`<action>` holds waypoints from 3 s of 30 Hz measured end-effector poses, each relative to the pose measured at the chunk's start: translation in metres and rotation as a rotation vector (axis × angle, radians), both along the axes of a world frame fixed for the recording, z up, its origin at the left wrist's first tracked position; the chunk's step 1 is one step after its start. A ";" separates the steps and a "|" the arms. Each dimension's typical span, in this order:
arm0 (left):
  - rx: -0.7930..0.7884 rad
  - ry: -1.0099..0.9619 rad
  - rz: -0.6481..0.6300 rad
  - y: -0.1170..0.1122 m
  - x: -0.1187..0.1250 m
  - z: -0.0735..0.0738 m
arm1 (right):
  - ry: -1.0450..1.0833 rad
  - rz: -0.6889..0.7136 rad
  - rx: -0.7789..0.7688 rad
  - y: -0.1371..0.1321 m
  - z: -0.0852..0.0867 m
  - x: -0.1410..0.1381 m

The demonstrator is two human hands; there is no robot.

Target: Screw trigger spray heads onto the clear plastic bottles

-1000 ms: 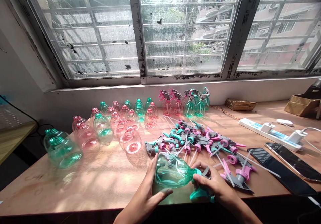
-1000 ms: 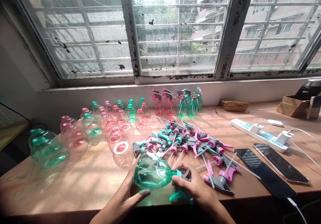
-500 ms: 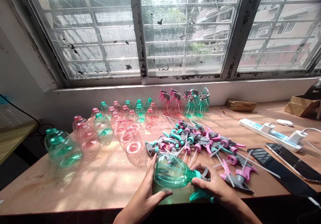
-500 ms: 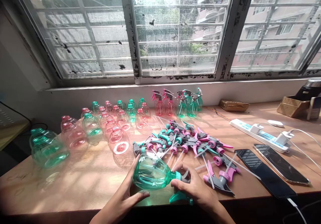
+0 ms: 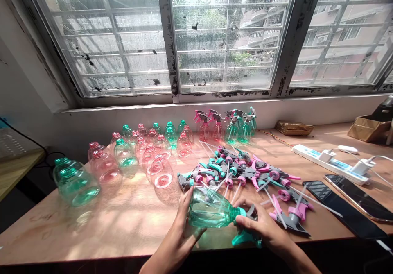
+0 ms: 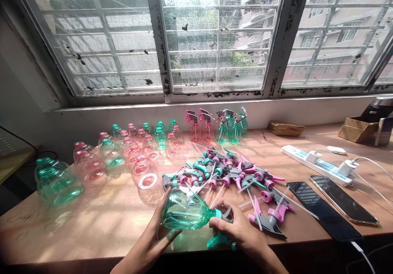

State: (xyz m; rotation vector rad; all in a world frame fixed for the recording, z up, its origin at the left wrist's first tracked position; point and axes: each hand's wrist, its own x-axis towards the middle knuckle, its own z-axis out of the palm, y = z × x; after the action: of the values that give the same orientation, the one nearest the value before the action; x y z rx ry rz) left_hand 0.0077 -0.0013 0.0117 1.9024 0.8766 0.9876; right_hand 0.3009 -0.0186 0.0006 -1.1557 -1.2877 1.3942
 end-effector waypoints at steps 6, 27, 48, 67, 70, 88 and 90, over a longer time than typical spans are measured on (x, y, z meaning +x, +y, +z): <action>-0.076 0.014 -0.013 -0.001 -0.004 -0.006 | -0.028 -0.004 0.008 -0.001 0.003 -0.001; -0.080 -0.024 -0.010 -0.004 -0.003 -0.003 | 0.032 0.028 0.034 -0.002 0.003 -0.003; -0.044 -0.018 0.003 -0.003 0.000 0.003 | -0.027 0.016 0.005 -0.002 0.004 -0.001; -0.069 -0.051 -0.010 0.000 0.000 0.002 | 0.089 0.033 -0.012 -0.002 0.000 -0.003; -0.070 -0.061 -0.020 0.000 0.000 0.002 | 0.096 0.031 -0.013 -0.002 0.000 -0.004; -0.074 -0.019 -0.006 0.000 -0.001 0.000 | 0.044 0.034 0.024 0.000 -0.002 -0.001; -0.066 -0.042 -0.021 0.000 -0.001 0.000 | 0.035 0.041 0.032 0.001 -0.002 -0.001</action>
State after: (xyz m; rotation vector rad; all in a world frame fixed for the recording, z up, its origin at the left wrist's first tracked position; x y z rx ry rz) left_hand 0.0069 -0.0011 0.0113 1.8256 0.8534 0.9715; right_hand 0.3001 -0.0179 -0.0013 -1.0843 -1.3113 1.4124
